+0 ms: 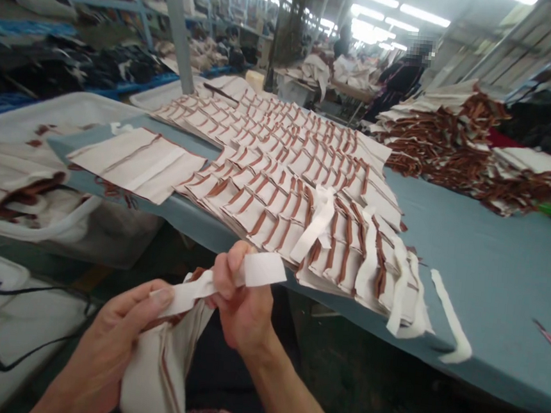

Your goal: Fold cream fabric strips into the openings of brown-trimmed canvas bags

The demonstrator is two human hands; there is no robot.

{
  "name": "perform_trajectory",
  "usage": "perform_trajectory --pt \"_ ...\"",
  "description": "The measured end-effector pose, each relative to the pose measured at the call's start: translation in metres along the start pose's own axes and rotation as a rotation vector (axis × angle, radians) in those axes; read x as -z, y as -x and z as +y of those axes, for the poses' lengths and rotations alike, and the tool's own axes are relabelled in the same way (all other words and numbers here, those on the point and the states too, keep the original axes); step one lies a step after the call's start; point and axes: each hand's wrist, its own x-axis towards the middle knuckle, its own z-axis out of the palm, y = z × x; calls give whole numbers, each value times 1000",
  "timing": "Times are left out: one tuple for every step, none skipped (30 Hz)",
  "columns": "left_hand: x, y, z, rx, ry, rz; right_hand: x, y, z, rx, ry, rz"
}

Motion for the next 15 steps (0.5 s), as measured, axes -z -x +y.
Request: perform_trajectory --pt "4 0 1 36 35 8 2 0 1 -34 -12 17" --pt "7 1 3 65 72 31 4 0 2 -70 -27 38" --pt "9 3 6 86 105 77 7 -1 4 -110 -47 65" --pt "11 5 9 100 126 128 11 0 7 -150 -68 103" --pt "12 8 12 114 139 174 16 1 11 -192 -82 151" --pt "13 11 15 127 149 216 23 3 16 -238 -83 208" --pt "13 14 18 140 156 248 31 6 22 -292 -67 269" --pt "13 16 20 155 161 266 41 12 28 -349 -31 333" --pt "14 17 21 166 167 278 51 19 34 -398 27 397" --pt "15 18 21 167 173 289 61 28 39 -435 114 452" --pt "16 18 21 165 173 295 70 38 43 -447 231 488" --pt "18 18 19 165 167 285 77 48 44 -420 384 508" --pt "19 17 17 162 159 264 82 58 43 -347 568 512" --pt "21 16 14 156 150 237 84 67 40 -220 765 503" --pt "23 15 12 151 142 211 82 73 35 -51 955 471"
